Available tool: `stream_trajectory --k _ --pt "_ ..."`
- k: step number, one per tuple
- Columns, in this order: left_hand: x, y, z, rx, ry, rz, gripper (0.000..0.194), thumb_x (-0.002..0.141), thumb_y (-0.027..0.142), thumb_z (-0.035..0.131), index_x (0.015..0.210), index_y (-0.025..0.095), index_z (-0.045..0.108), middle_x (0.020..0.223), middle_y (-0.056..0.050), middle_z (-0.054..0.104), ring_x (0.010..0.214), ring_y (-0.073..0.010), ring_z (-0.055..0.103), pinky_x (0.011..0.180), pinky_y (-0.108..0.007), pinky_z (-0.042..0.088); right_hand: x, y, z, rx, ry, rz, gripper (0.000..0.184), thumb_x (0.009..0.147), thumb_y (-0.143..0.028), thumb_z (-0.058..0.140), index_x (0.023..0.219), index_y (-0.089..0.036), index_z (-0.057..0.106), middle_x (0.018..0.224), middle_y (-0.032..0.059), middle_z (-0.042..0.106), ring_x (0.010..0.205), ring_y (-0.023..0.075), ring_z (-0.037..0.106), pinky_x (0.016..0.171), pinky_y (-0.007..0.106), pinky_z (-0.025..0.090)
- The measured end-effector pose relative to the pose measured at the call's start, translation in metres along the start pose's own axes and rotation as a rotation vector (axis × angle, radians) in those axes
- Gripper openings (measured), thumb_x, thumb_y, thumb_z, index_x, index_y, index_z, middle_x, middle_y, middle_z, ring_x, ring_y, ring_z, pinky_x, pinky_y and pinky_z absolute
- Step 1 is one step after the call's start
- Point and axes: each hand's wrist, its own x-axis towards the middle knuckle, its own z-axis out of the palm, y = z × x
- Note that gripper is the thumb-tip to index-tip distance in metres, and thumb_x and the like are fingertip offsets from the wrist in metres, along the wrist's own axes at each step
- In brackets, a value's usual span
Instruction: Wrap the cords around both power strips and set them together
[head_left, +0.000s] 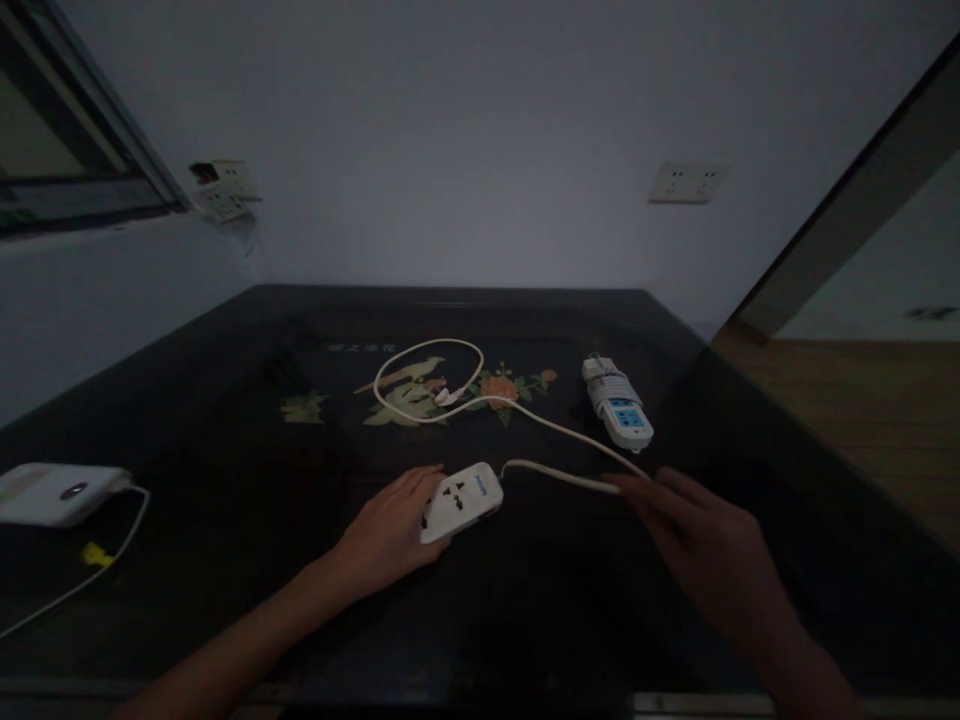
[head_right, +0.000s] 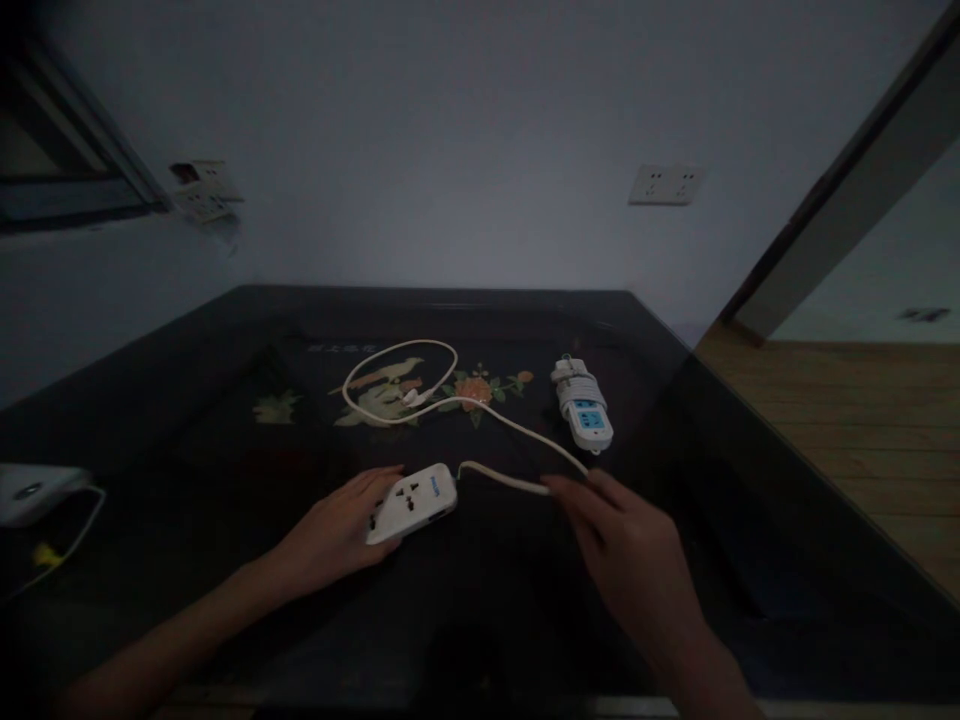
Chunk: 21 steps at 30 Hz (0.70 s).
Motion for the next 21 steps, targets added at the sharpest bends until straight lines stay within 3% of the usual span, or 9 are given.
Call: stream_trajectory --k 6,11,17,21 --pt "-0.021 0.008 -0.021 -0.230 -0.047 -0.072 0.061 0.071 0.035 0.061 0.128 0.027 0.039 0.121 -0.008 0.060 0.104 -0.0274 0.060 0.086 -0.037 0.047 0.075 -0.006 -0.023 -0.036 0.175 -0.033 0.023 0.089 -0.022 0.048 0.097 -0.018 0.068 0.090 0.0076 0.069 0.082 0.0215 0.065 0.073 0.033 0.049" --pt "-0.026 0.025 -0.055 -0.450 -0.143 0.004 0.065 0.066 0.029 0.068 0.126 0.025 0.043 0.119 -0.006 0.061 0.105 -0.0254 0.058 0.089 -0.035 0.047 0.141 0.002 -0.014 0.138 0.230 -0.022 0.018 0.085 -0.019 0.052 0.095 -0.017 0.067 0.089 0.0067 0.068 0.078 0.0186 0.063 0.073 0.032 0.048" --pt "-0.011 0.051 -0.097 -0.569 -0.098 0.189 0.082 0.062 0.038 0.074 0.135 0.029 0.039 0.141 -0.006 0.046 0.127 -0.0317 0.042 0.106 -0.044 0.035 0.227 0.016 0.016 0.506 0.068 0.067 0.027 0.082 -0.018 0.054 0.106 -0.011 0.065 0.077 0.0057 0.066 0.070 0.0157 0.060 0.071 0.032 0.049" --pt "0.013 0.067 -0.118 -0.670 0.037 0.264 0.082 0.068 0.052 0.065 0.139 0.027 0.033 0.145 -0.007 0.041 0.132 -0.0332 0.036 0.108 -0.046 0.033 0.249 0.000 0.023 0.766 -0.034 0.034 0.044 0.080 -0.019 0.053 0.125 -0.014 0.054 0.085 0.0050 0.066 0.074 0.0145 0.062 0.067 0.030 0.052"
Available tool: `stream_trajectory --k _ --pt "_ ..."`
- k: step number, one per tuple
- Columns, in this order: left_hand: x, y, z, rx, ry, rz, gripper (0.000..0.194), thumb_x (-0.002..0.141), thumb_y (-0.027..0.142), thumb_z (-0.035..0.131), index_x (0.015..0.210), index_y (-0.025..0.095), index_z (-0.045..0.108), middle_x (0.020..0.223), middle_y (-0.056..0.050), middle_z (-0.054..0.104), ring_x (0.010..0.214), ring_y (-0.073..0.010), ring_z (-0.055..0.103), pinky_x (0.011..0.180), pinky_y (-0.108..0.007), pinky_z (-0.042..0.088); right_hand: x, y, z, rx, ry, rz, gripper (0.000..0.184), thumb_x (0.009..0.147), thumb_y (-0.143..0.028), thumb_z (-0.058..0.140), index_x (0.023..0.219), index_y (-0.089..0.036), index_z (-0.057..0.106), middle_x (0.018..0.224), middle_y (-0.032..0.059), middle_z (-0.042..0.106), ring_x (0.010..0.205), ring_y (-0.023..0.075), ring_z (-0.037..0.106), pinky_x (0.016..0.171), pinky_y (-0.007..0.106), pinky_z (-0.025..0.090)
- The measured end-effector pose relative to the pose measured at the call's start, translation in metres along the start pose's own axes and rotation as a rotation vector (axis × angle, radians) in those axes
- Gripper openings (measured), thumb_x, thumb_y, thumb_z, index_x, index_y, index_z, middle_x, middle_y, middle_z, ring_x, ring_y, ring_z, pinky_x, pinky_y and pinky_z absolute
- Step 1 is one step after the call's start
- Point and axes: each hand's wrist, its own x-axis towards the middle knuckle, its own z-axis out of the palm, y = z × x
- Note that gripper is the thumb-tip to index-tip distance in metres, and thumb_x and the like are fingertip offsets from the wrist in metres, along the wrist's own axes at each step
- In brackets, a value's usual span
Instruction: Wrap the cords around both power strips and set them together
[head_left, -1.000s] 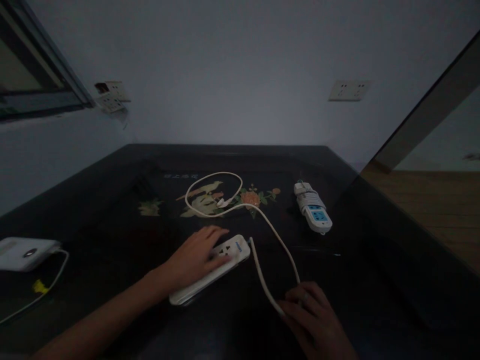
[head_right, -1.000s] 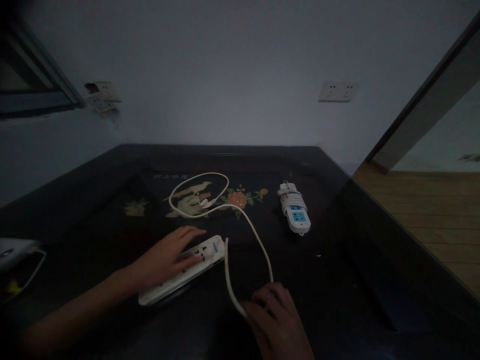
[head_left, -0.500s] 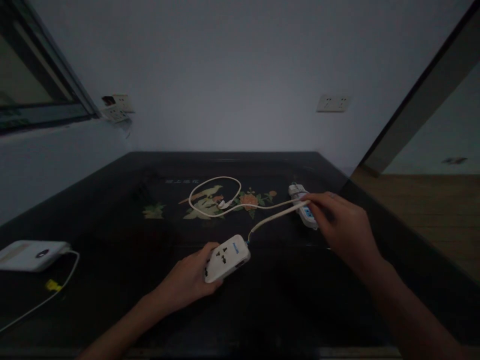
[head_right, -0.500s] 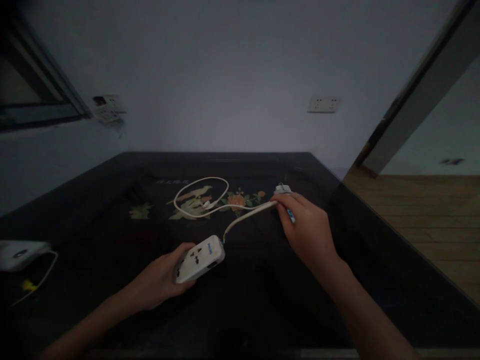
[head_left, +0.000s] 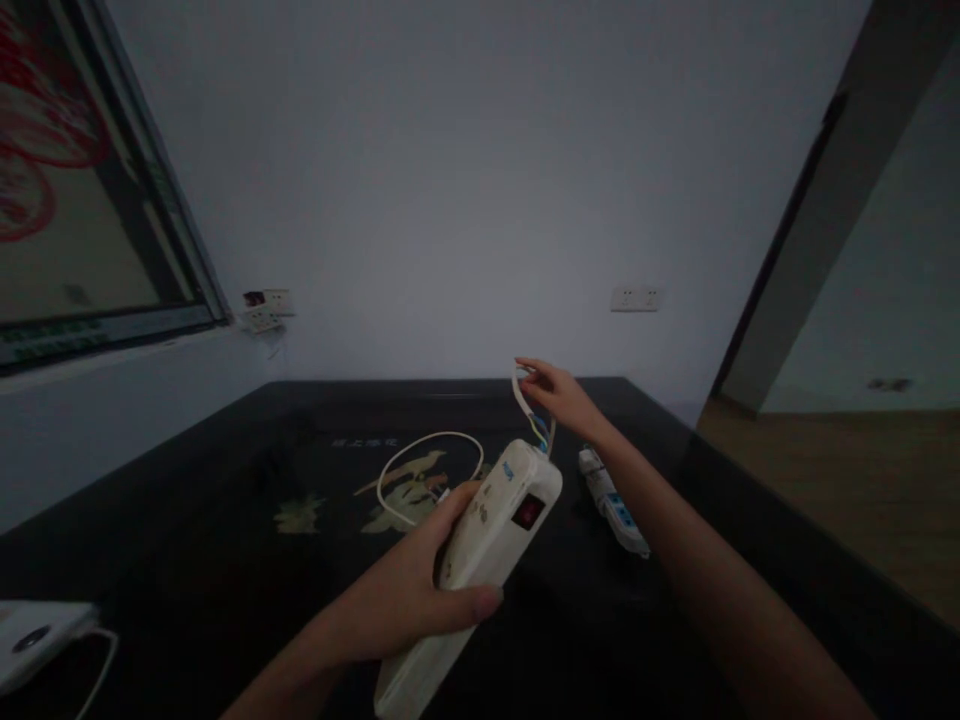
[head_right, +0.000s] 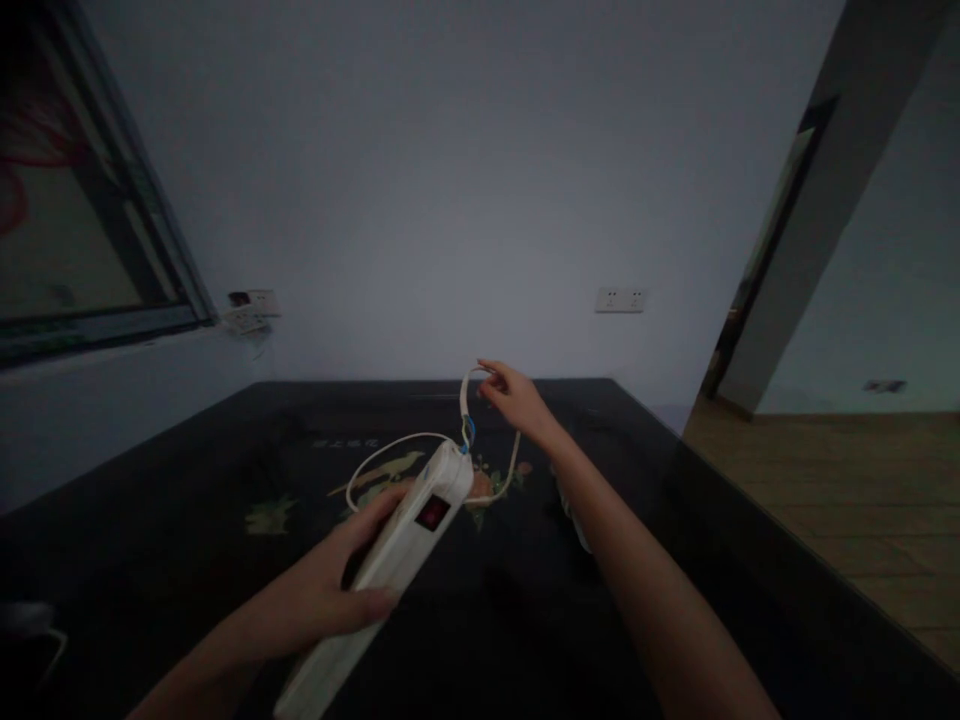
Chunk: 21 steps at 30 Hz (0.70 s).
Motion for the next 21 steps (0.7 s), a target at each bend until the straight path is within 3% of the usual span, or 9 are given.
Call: stream_trajectory --k 3,6,8,11,15,18,21 --pt "0.028 0.008 -0.002 -0.080 0.165 0.060 0.075 0.069 0.055 0.061 0.134 0.026 0.037 0.136 -0.009 0.050 0.126 -0.0324 0.043 0.105 -0.046 0.036 -0.013 -0.019 0.007 0.162 0.091 -0.062 0.052 0.084 -0.026 0.051 0.135 -0.020 0.043 0.091 0.0043 0.066 0.079 0.0146 0.064 0.070 0.030 0.053" --pt "0.056 0.010 0.003 -0.108 0.334 0.061 0.073 0.069 0.054 0.059 0.131 0.024 0.033 0.131 -0.011 0.052 0.122 -0.0321 0.047 0.103 -0.047 0.039 -0.042 -0.041 0.015 0.317 0.253 -0.074 0.044 0.091 -0.043 0.044 0.130 -0.023 0.047 0.096 0.0063 0.066 0.085 0.0175 0.065 0.073 0.034 0.055" --pt "0.070 0.008 0.012 -0.111 0.387 0.066 0.079 0.068 0.049 0.062 0.134 0.025 0.027 0.135 -0.012 0.049 0.125 -0.0315 0.045 0.105 -0.047 0.038 -0.062 -0.053 0.022 0.390 0.204 -0.019 0.044 0.091 -0.052 0.038 0.122 -0.024 0.052 0.102 0.0080 0.066 0.090 0.0205 0.066 0.076 0.038 0.055" --pt "0.081 -0.002 0.029 -0.106 0.376 0.109 0.090 0.069 0.041 0.064 0.141 0.028 0.012 0.142 -0.012 0.040 0.130 -0.0300 0.041 0.108 -0.047 0.036 -0.080 -0.061 0.037 0.356 0.114 0.018 0.040 0.086 -0.048 0.052 0.118 -0.024 0.050 0.110 0.0075 0.065 0.101 0.0218 0.062 0.086 0.038 0.052" --pt "0.076 -0.014 0.039 -0.012 0.319 0.139 0.104 0.071 0.034 0.066 0.147 0.030 -0.006 0.150 -0.013 0.028 0.135 -0.0329 0.033 0.108 -0.051 0.036 -0.085 -0.055 0.048 0.437 0.156 0.147 0.044 0.079 -0.039 0.062 0.116 -0.024 0.045 0.106 0.0056 0.065 0.097 0.0201 0.064 0.085 0.035 0.053" --pt "0.065 -0.015 0.028 0.014 0.192 0.133 0.097 0.076 0.036 0.065 0.149 0.031 0.002 0.151 -0.012 0.029 0.132 -0.0331 0.038 0.105 -0.052 0.039 -0.085 -0.048 0.045 0.546 0.126 0.235 0.045 0.078 -0.039 0.060 0.117 -0.024 0.045 0.108 0.0063 0.065 0.093 0.0205 0.065 0.077 0.034 0.055" --pt "0.059 -0.012 0.007 0.067 0.172 0.124 0.069 0.083 0.038 0.059 0.144 0.032 0.028 0.137 -0.008 0.051 0.118 -0.0272 0.053 0.101 -0.048 0.045 -0.087 -0.043 0.037 0.597 0.060 0.282 0.048 0.076 -0.039 0.063 0.119 -0.024 0.046 0.108 0.0070 0.066 0.089 0.0214 0.066 0.071 0.033 0.055"
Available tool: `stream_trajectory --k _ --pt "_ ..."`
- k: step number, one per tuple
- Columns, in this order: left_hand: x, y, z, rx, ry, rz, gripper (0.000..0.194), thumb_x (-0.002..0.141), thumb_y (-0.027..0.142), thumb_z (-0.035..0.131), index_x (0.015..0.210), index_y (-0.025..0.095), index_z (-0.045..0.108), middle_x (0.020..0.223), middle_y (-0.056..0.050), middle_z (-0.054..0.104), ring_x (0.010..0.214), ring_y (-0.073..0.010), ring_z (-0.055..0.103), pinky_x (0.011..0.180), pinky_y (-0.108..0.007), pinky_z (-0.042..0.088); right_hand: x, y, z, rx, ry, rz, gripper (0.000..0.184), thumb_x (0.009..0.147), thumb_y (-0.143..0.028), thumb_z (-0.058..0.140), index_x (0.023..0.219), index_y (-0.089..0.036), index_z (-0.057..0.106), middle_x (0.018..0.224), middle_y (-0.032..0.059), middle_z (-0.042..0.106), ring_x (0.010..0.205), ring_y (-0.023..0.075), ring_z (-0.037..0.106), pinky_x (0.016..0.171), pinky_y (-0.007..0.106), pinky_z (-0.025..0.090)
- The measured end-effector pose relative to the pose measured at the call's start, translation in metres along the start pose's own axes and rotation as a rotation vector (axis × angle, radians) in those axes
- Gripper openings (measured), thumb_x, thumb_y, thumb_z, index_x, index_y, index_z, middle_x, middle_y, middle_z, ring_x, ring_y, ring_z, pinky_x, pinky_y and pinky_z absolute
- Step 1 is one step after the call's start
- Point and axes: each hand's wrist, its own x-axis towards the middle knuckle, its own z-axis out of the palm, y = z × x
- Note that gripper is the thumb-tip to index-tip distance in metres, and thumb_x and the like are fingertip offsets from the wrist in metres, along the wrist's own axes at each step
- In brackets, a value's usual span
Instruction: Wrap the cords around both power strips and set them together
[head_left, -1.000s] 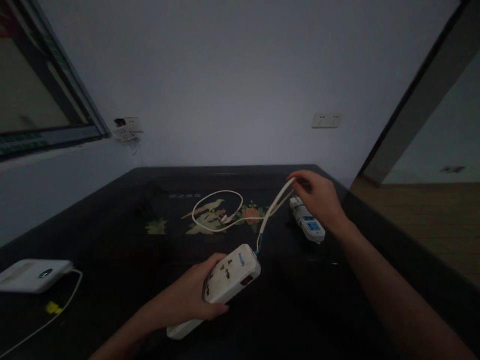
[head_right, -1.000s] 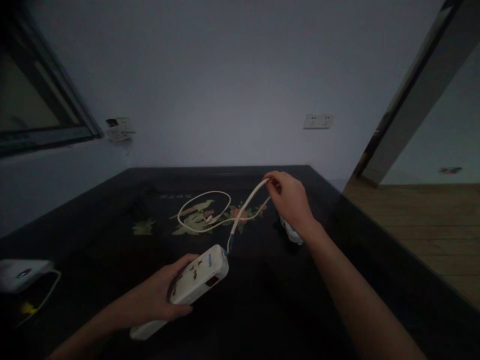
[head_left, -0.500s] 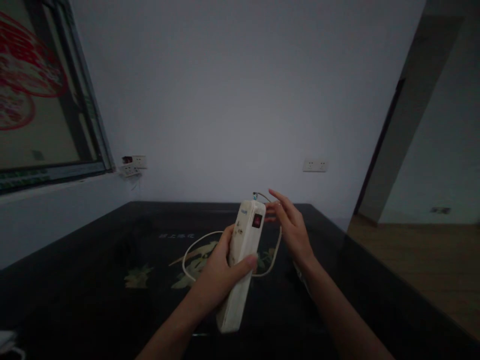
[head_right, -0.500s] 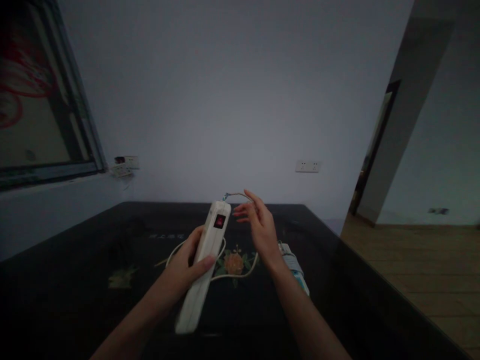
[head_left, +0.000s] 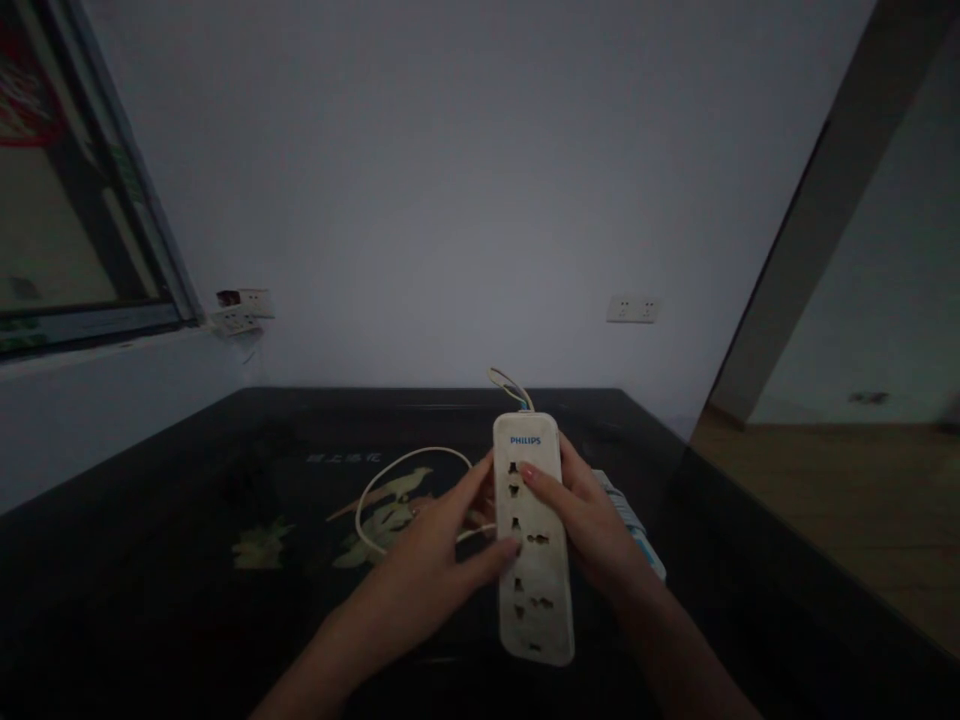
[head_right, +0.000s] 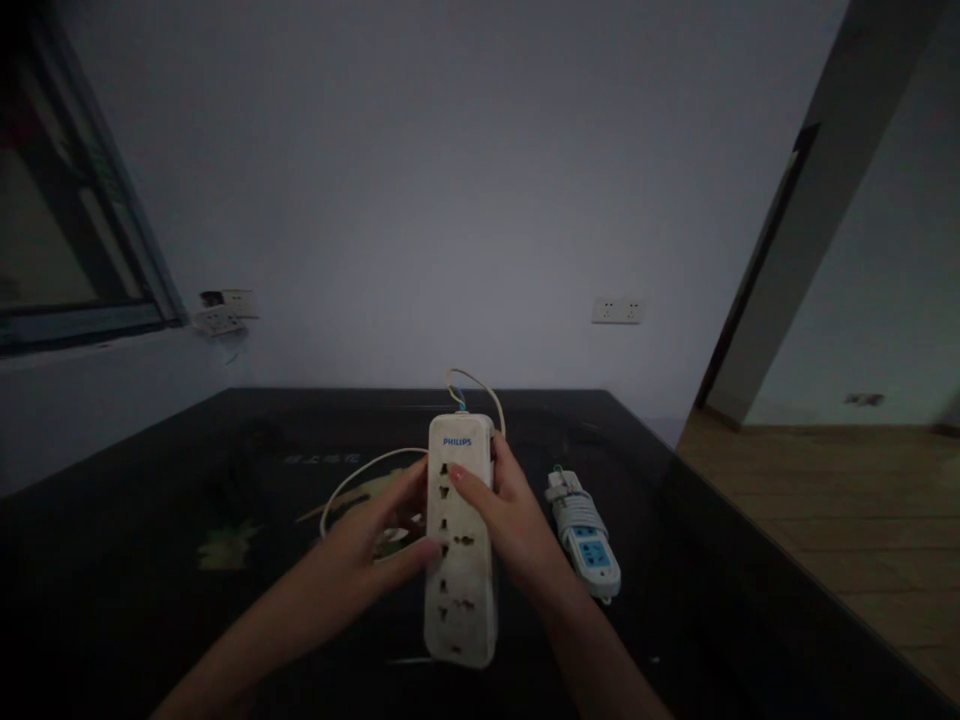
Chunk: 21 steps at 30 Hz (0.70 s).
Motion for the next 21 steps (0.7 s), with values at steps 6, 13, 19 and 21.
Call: stream_trajectory --k 6,13,19,21 --pt "0.008 -0.002 -0.029 0.276 0.301 0.112 0.025 0.090 0.027 0.050 0.111 0.020 0.062 0.107 -0.007 0.067 0.096 -0.0207 0.063 0.088 -0.041 0.051 -0.001 -0.001 -0.012 -0.092 -0.135 0.060 0.052 0.076 -0.039 0.066 0.123 -0.026 0.047 0.110 0.0062 0.065 0.089 0.0213 0.065 0.069 0.032 0.053" --pt "0.012 -0.007 -0.036 0.530 0.552 0.375 0.042 0.088 0.014 0.051 0.129 0.021 0.049 0.131 -0.008 0.051 0.122 -0.0197 0.047 0.103 -0.040 0.041 -0.007 -0.010 -0.014 -0.332 -0.468 0.081 0.035 0.079 -0.033 0.064 0.110 -0.023 0.053 0.097 0.0027 0.063 0.084 0.0173 0.060 0.069 0.028 0.050" --pt "0.019 -0.019 -0.043 0.561 0.390 0.393 0.030 0.088 0.013 0.049 0.116 0.016 0.057 0.128 -0.010 0.057 0.128 -0.0211 0.045 0.112 -0.045 0.029 -0.019 -0.027 -0.020 -0.423 -0.541 0.004 0.026 0.082 -0.034 0.063 0.105 -0.023 0.055 0.092 -0.0005 0.062 0.079 0.0135 0.059 0.065 0.023 0.049" --pt "0.018 -0.020 -0.044 0.519 0.389 0.371 0.022 0.090 0.016 0.048 0.108 0.017 0.060 0.116 -0.007 0.065 0.116 -0.0197 0.055 0.113 -0.046 0.026 -0.019 -0.032 -0.024 -0.460 -0.469 -0.077 0.028 0.082 -0.034 0.062 0.107 -0.024 0.055 0.093 -0.0001 0.063 0.080 0.0142 0.060 0.065 0.023 0.049"
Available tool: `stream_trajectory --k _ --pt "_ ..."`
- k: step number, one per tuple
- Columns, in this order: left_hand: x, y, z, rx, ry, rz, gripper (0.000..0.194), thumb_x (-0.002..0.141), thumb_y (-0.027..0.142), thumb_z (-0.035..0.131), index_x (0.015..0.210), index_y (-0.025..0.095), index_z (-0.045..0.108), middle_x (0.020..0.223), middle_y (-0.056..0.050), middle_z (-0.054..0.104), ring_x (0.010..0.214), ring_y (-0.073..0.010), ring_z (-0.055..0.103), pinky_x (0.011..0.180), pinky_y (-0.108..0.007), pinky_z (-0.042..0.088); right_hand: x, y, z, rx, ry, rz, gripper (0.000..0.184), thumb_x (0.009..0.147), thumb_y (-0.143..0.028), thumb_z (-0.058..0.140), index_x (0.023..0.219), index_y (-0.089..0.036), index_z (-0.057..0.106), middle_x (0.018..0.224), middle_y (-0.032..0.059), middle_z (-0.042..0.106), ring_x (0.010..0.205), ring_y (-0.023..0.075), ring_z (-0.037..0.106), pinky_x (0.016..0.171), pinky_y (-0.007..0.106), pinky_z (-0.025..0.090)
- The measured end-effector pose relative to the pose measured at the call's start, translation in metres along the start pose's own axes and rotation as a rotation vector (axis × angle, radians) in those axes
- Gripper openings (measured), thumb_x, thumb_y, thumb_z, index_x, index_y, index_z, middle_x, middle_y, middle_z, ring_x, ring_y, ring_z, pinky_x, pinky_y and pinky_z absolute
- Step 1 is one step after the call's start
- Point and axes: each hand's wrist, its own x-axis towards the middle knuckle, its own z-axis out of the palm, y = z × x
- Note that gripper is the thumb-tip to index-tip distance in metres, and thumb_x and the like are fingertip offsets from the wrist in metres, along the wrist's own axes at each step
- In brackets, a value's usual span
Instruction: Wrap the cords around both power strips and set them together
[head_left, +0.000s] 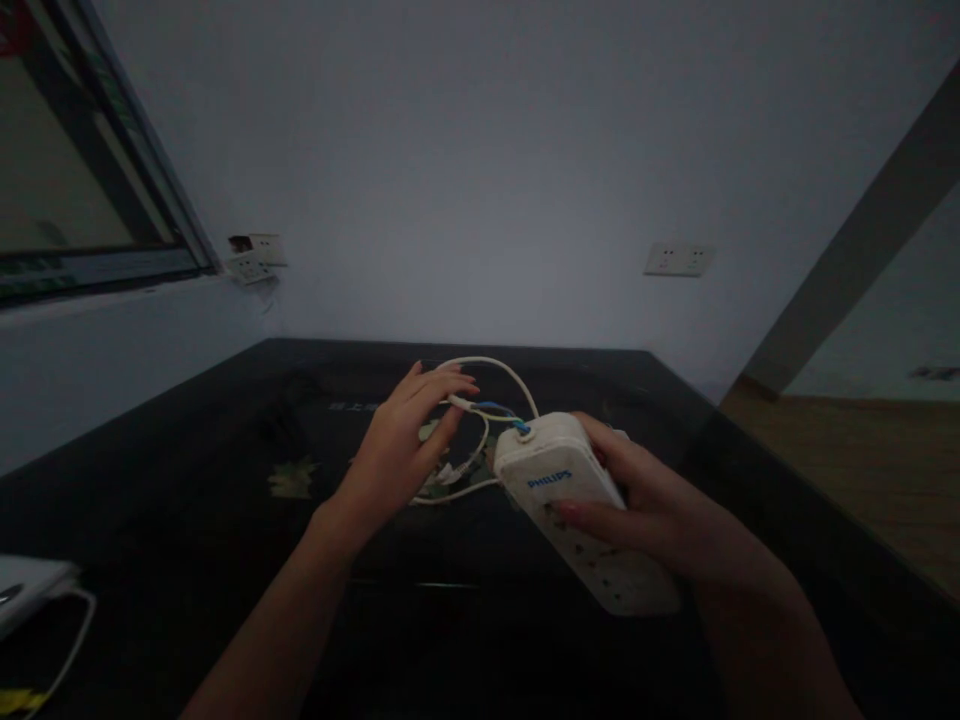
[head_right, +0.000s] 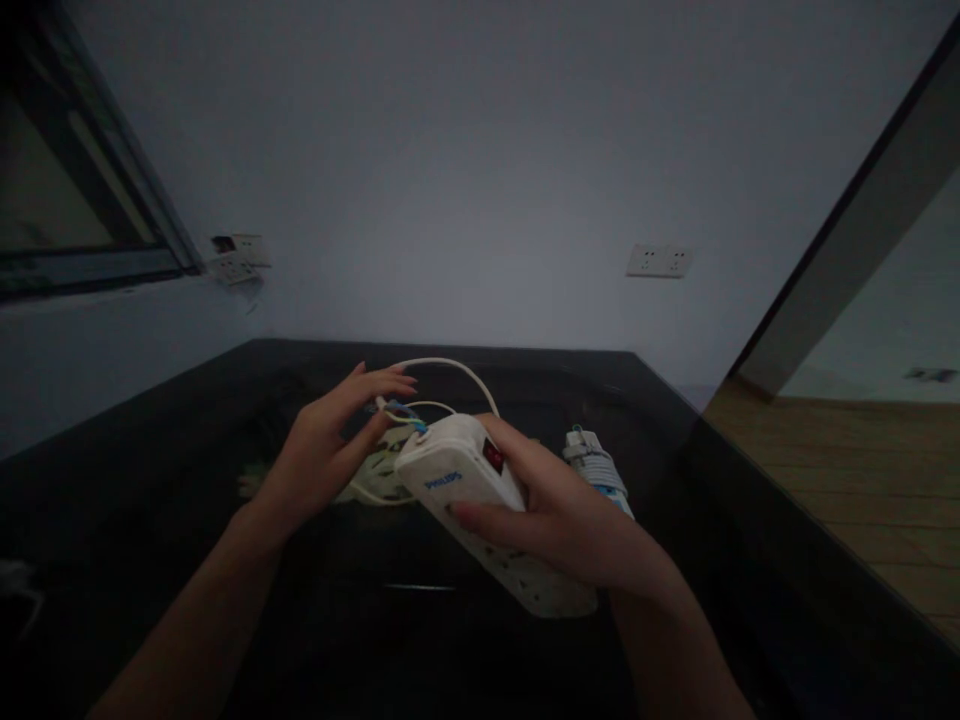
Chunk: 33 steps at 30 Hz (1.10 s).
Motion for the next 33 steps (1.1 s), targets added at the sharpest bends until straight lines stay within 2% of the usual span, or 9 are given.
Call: stream_trajectory --k 3,7,12,15,18,21,25,29,33 --pt "-0.002 0.009 -0.003 -0.091 -0.017 -0.085 0.016 0.090 0.022 0.050 0.099 0.018 0.063 0.101 -0.004 0.069 0.097 -0.0179 0.064 0.107 -0.043 0.034 -0.001 0.001 -0.007 -0.117 0.180 -0.083 0.031 0.082 -0.032 0.062 0.112 -0.024 0.055 0.098 0.0014 0.064 0.085 0.0159 0.061 0.069 0.025 0.050" --pt "-0.004 0.032 -0.004 -0.432 -0.178 -0.285 0.016 0.090 0.029 0.052 0.094 0.020 0.065 0.091 -0.003 0.070 0.084 -0.0174 0.066 0.082 -0.032 0.051 0.003 0.006 -0.009 -0.265 0.427 -0.184 0.031 0.083 -0.027 0.060 0.114 -0.024 0.054 0.098 0.0021 0.064 0.085 0.0160 0.060 0.072 0.027 0.050" --pt "-0.010 0.054 0.017 -0.879 -0.168 -0.467 0.024 0.089 0.032 0.055 0.109 0.021 0.061 0.115 -0.007 0.064 0.109 -0.0201 0.060 0.094 -0.031 0.047 0.011 0.010 -0.003 -0.397 0.625 -0.291 0.040 0.082 -0.022 0.061 0.121 -0.025 0.053 0.113 0.0041 0.062 0.098 0.0191 0.059 0.086 0.034 0.048" --pt "-0.015 0.059 0.037 -1.011 -0.054 -0.470 0.041 0.087 0.031 0.058 0.127 0.026 0.048 0.138 -0.006 0.049 0.130 -0.0219 0.043 0.106 -0.035 0.039 0.012 0.010 0.002 -0.380 0.632 -0.321 0.043 0.082 -0.021 0.062 0.123 -0.028 0.053 0.118 0.0035 0.061 0.105 0.0204 0.057 0.091 0.037 0.047" --pt "-0.019 0.058 0.055 -1.080 -0.001 -0.463 0.057 0.085 0.030 0.063 0.136 0.029 0.038 0.146 -0.005 0.040 0.137 -0.0226 0.033 0.113 -0.038 0.028 0.012 0.012 0.009 -0.279 0.618 -0.343 0.043 0.080 -0.018 0.064 0.121 -0.032 0.056 0.119 0.0017 0.061 0.107 0.0207 0.057 0.089 0.037 0.049" --pt "-0.021 0.055 0.064 -1.149 -0.069 -0.478 0.062 0.081 0.036 0.067 0.136 0.027 0.039 0.139 -0.008 0.047 0.131 -0.0271 0.041 0.111 -0.044 0.029 0.012 0.013 0.018 -0.110 0.578 -0.365 0.041 0.079 -0.015 0.065 0.115 -0.033 0.060 0.118 -0.0008 0.062 0.106 0.0192 0.060 0.087 0.035 0.052" --pt "-0.020 0.048 0.061 -1.124 -0.131 -0.424 0.076 0.067 0.047 0.077 0.131 0.022 0.045 0.132 -0.012 0.054 0.125 -0.0329 0.047 0.106 -0.047 0.034 0.013 0.012 0.025 0.116 0.500 -0.359 0.043 0.075 -0.015 0.069 0.113 -0.033 0.059 0.115 -0.0025 0.064 0.102 0.0173 0.062 0.085 0.031 0.053" --pt "-0.018 0.042 0.051 -0.991 -0.169 -0.417 0.085 0.056 0.049 0.082 0.129 0.022 0.048 0.128 -0.012 0.057 0.119 -0.0339 0.051 0.100 -0.045 0.040 0.013 0.011 0.027 0.277 0.445 -0.239 0.040 0.077 -0.025 0.068 0.115 -0.029 0.056 0.111 0.0009 0.065 0.099 0.0193 0.063 0.084 0.033 0.054" --pt "-0.018 0.034 0.051 -1.037 -0.357 -0.527 0.077 0.053 0.046 0.084 0.120 0.020 0.055 0.114 -0.011 0.064 0.105 -0.0304 0.059 0.086 -0.040 0.048 0.016 0.009 0.030 0.357 0.462 -0.092 0.042 0.079 -0.034 0.062 0.120 -0.026 0.052 0.109 0.0051 0.066 0.101 0.0229 0.063 0.086 0.039 0.054"
